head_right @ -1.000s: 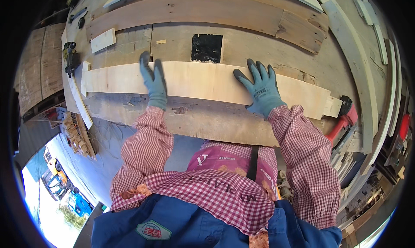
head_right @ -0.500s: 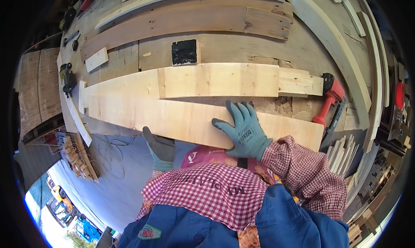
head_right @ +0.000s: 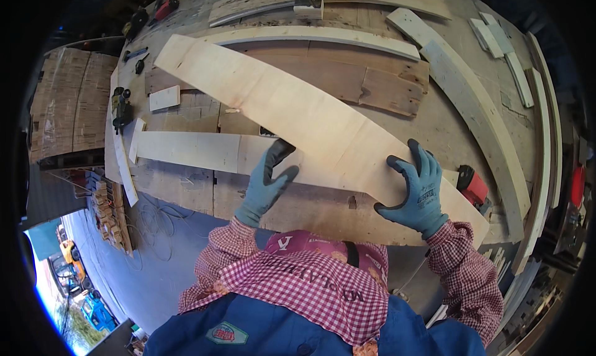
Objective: The person aligns wooden planks on a workbench and uses a red nail gun to fasten them together. They repeatedly pick up planks, position them, and drive nails to secure the assembly. A second person is visible working nearby.
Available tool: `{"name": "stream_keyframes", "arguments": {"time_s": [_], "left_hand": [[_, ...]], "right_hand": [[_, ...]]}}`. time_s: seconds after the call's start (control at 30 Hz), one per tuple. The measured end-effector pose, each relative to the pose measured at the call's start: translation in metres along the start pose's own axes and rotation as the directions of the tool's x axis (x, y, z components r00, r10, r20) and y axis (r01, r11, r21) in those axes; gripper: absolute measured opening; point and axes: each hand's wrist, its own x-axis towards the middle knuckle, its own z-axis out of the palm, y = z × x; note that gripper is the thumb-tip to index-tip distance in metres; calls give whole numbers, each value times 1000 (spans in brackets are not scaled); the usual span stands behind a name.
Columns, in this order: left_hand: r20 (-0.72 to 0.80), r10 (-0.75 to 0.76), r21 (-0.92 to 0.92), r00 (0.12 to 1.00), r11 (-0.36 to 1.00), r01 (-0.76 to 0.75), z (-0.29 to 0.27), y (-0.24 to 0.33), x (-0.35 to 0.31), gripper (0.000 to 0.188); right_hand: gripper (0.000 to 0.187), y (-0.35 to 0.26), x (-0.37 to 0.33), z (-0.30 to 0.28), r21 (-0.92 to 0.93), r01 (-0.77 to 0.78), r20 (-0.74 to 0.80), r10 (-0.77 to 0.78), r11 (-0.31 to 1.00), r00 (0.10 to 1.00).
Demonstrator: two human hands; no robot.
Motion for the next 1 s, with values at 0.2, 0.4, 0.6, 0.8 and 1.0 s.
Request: {"name": "stream_keyframes", "arguments": {"time_s": [0.2,0.4,0.6,0.8,1.0], "left_hand": [[142,146,701,979,684,-203,25,-36,-36,78],[-281,-63,685,958,685,246,-7,-57,-71,72],[-685,-275,239,675,790,564,-23,-115,-104,76],[-556,-710,-643,432,697,318,-42,-131,-79,74],[-518,-700,-630,492,701,334,-62,-136,-66,58]], "right_hand": [[78,69,101,-3,-223,62,-34,-71,973,997],[86,173,151,53,-296,72,31,-65,953,997],[109,195,140,115,-202,19,60,-7,979,998],[128,42,29,122,-190,249,529,-115,950,841],[120,16,28,133,-343,190,495,5,920,869]]}}
